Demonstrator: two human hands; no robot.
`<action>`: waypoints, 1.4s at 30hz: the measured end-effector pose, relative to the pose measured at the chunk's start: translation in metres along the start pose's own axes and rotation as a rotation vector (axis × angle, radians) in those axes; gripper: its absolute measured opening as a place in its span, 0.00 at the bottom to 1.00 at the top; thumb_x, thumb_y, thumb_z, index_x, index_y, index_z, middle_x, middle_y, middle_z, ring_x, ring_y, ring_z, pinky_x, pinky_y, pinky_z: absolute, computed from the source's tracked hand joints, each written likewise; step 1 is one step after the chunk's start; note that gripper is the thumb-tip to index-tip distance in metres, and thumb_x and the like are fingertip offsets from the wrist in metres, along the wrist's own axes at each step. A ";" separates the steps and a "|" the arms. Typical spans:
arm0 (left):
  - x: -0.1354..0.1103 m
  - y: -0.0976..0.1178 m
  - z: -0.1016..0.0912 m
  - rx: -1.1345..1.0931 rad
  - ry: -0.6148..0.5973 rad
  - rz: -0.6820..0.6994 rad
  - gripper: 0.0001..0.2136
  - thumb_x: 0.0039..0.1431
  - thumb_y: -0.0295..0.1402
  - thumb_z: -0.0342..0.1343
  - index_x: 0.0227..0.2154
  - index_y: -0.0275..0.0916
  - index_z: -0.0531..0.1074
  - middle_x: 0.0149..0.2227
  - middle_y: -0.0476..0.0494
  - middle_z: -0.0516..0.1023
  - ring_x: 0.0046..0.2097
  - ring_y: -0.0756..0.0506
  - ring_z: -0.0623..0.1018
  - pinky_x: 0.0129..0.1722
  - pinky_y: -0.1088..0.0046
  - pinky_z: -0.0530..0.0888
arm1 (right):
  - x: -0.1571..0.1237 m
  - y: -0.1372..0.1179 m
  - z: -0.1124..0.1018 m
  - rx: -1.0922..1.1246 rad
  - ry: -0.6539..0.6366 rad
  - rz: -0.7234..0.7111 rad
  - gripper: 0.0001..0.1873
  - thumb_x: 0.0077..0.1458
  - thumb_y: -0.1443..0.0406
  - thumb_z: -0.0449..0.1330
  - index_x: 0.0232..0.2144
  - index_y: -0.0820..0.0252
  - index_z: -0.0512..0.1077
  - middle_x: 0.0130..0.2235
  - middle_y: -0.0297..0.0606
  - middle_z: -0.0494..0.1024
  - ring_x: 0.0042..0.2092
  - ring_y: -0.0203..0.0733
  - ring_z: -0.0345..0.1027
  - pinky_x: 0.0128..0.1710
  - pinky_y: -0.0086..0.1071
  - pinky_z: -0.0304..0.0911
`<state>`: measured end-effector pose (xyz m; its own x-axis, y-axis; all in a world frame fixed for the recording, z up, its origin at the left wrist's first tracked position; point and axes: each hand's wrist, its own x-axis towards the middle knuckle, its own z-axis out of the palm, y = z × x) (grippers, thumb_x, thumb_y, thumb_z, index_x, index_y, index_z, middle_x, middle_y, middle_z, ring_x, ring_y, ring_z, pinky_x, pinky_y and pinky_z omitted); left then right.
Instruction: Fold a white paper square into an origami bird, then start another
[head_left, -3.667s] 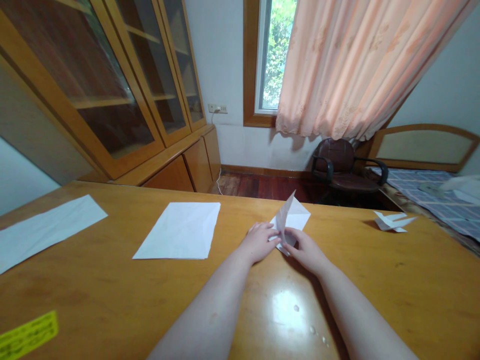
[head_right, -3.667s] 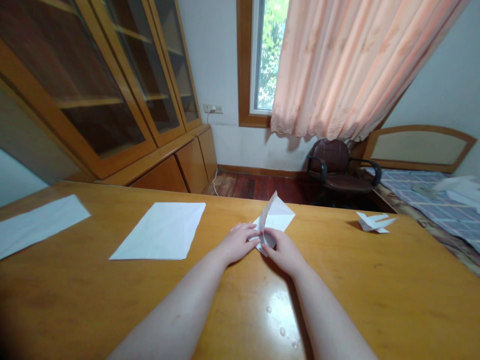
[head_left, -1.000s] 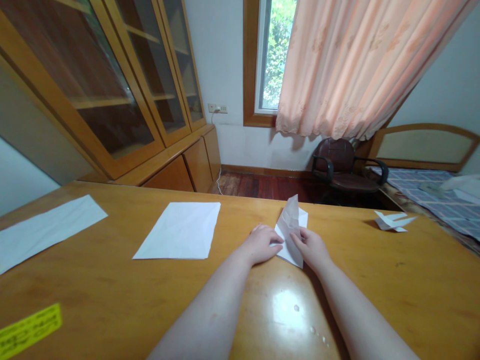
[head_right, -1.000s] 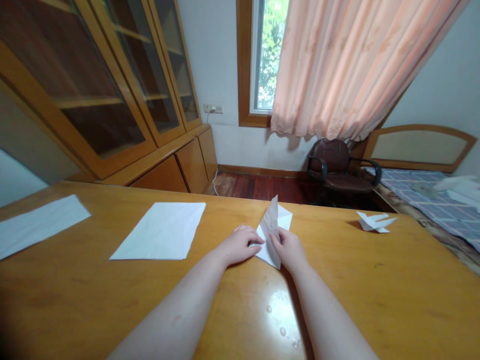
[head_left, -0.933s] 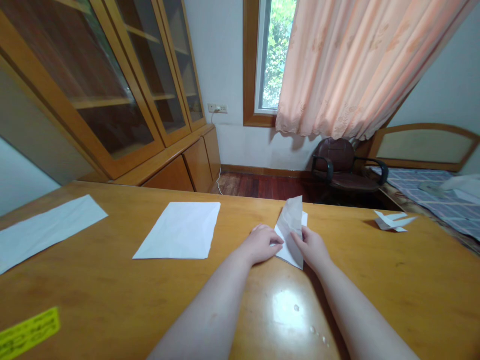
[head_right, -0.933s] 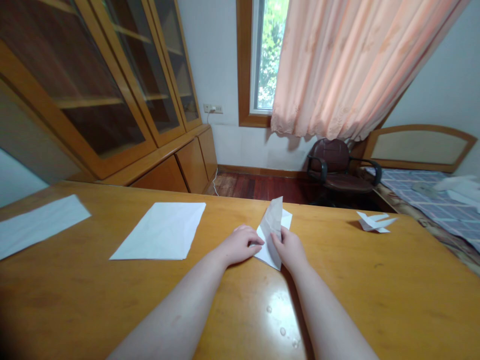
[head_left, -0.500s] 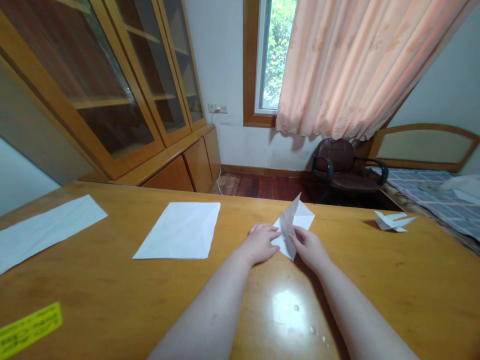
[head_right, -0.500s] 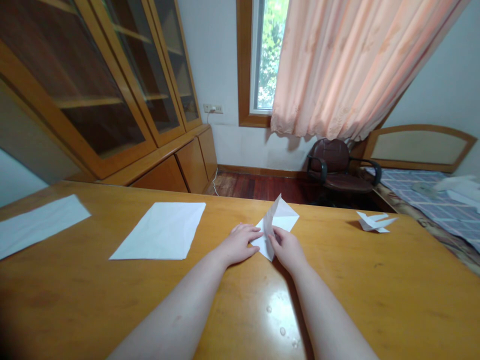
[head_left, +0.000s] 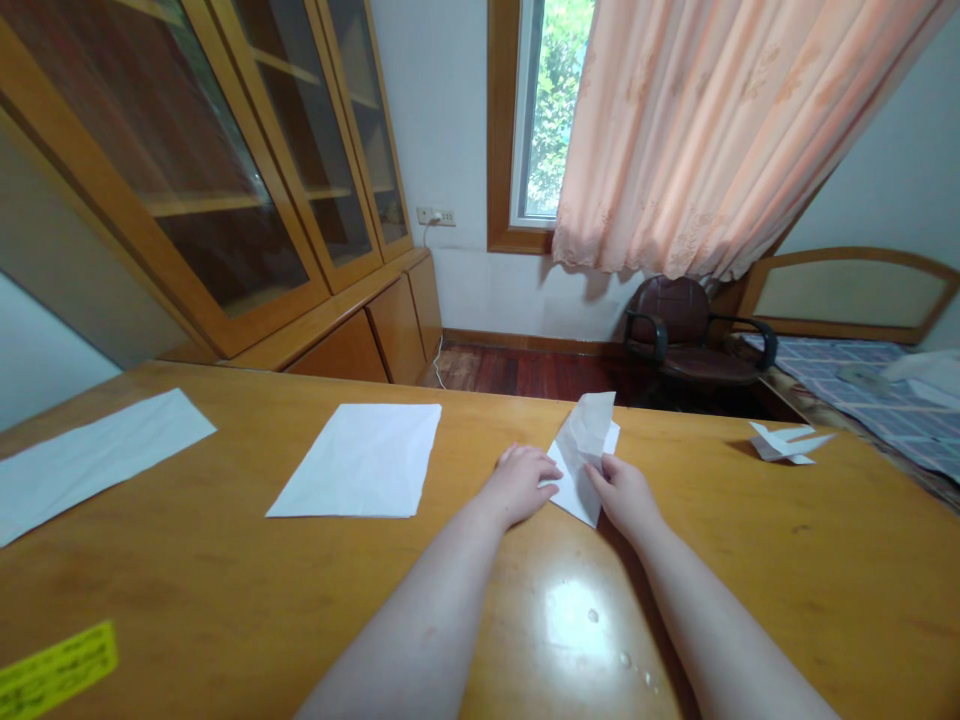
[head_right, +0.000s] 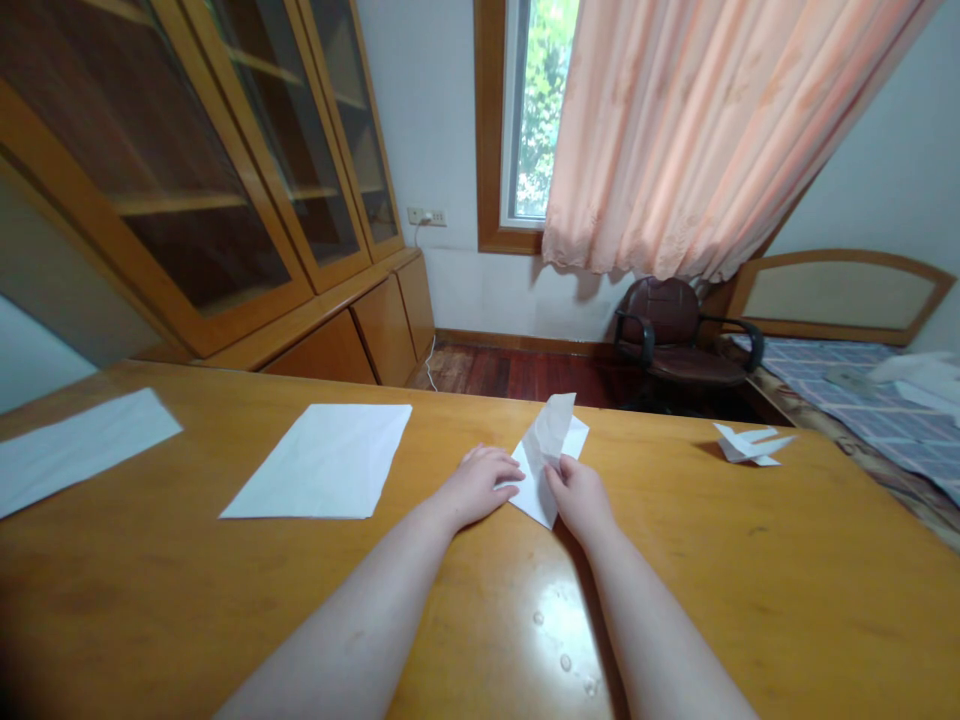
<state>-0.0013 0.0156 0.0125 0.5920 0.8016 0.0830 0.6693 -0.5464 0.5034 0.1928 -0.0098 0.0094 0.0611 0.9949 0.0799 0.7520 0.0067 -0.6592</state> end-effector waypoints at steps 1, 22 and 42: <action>0.000 0.000 0.000 -0.002 0.008 0.006 0.13 0.55 0.39 0.55 0.44 0.48 0.74 0.49 0.49 0.74 0.53 0.42 0.68 0.61 0.55 0.53 | 0.000 0.000 0.000 0.023 -0.008 -0.016 0.14 0.54 0.58 0.50 0.25 0.60 0.70 0.26 0.37 0.76 0.30 0.43 0.68 0.28 0.31 0.57; -0.002 -0.003 0.006 0.035 -0.058 -0.007 0.23 0.54 0.42 0.54 0.54 0.51 0.64 0.61 0.50 0.60 0.63 0.38 0.55 0.63 0.50 0.46 | -0.001 -0.004 0.001 0.283 -0.183 -0.195 0.19 0.55 0.58 0.53 0.47 0.58 0.72 0.47 0.41 0.76 0.47 0.49 0.69 0.50 0.42 0.61; 0.000 0.000 0.002 -0.017 -0.037 -0.097 0.33 0.59 0.52 0.41 0.62 0.39 0.49 0.64 0.39 0.55 0.64 0.40 0.53 0.63 0.57 0.46 | 0.001 0.001 0.010 0.214 -0.232 -0.300 0.16 0.51 0.66 0.55 0.42 0.59 0.75 0.49 0.44 0.75 0.52 0.47 0.67 0.56 0.44 0.57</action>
<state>-0.0005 0.0149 0.0103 0.5409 0.8411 0.0018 0.7169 -0.4621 0.5221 0.1871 -0.0083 0.0011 -0.3069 0.9418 0.1369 0.5593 0.2949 -0.7748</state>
